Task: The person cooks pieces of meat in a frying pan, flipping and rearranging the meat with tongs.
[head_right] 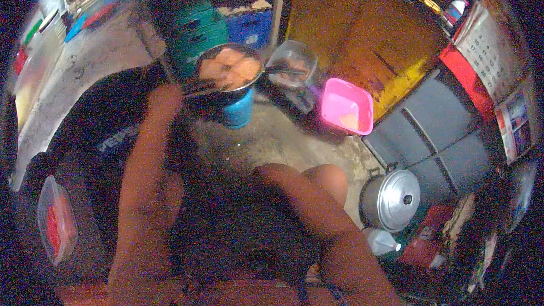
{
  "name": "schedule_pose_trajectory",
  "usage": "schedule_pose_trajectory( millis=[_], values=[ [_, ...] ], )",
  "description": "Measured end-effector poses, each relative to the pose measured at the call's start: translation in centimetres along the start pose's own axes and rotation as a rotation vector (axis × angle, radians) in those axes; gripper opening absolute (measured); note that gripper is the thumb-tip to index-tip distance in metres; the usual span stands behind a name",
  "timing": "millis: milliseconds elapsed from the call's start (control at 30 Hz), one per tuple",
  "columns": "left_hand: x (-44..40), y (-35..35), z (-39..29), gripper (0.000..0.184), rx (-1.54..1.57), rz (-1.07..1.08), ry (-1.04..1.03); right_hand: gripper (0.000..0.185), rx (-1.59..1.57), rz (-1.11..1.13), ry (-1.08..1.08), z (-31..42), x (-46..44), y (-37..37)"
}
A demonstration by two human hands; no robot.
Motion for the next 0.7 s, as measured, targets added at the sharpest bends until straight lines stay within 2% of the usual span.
schedule_pose_trajectory(
  millis=[233,333,433,600,700],
  values=[
    [-0.1,-1.3,-0.1,0.023,-0.007,-0.221,-0.05,0.062,-0.045,0.014,0.022,-0.3,-0.5,0.0],
    [-0.4,0.2,-0.2,0.021,-0.1,-0.195,-0.051,0.061,-0.069,0.027,0.047,-2.5,-3.5,-2.9],
    [-0.5,1.6,0.1,0.018,-0.183,-0.295,-0.182,0.061,-0.028,0.034,0.107,-2.0,-3.4,-2.9],
    [-0.9,5.1,-1.1,0.016,-0.331,-0.274,-0.359,0.063,-0.069,-0.066,0.176,-2.0,-3.3,-2.7],
    [-2.0,4.4,-1.5,0.016,-0.379,-0.256,-0.444,0.065,-0.049,0.016,0.043,0.6,-1.5,0.5]
  ],
)
Point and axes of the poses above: each hand's wrist, its own x-axis away from the middle knuckle, its own y-axis out of the back of the hand, z = x × y, the point moved 2 cm from there along -x, towards the middle knuckle, and after that the axes turned 13 degrees about -z, right-handed, at the moved point
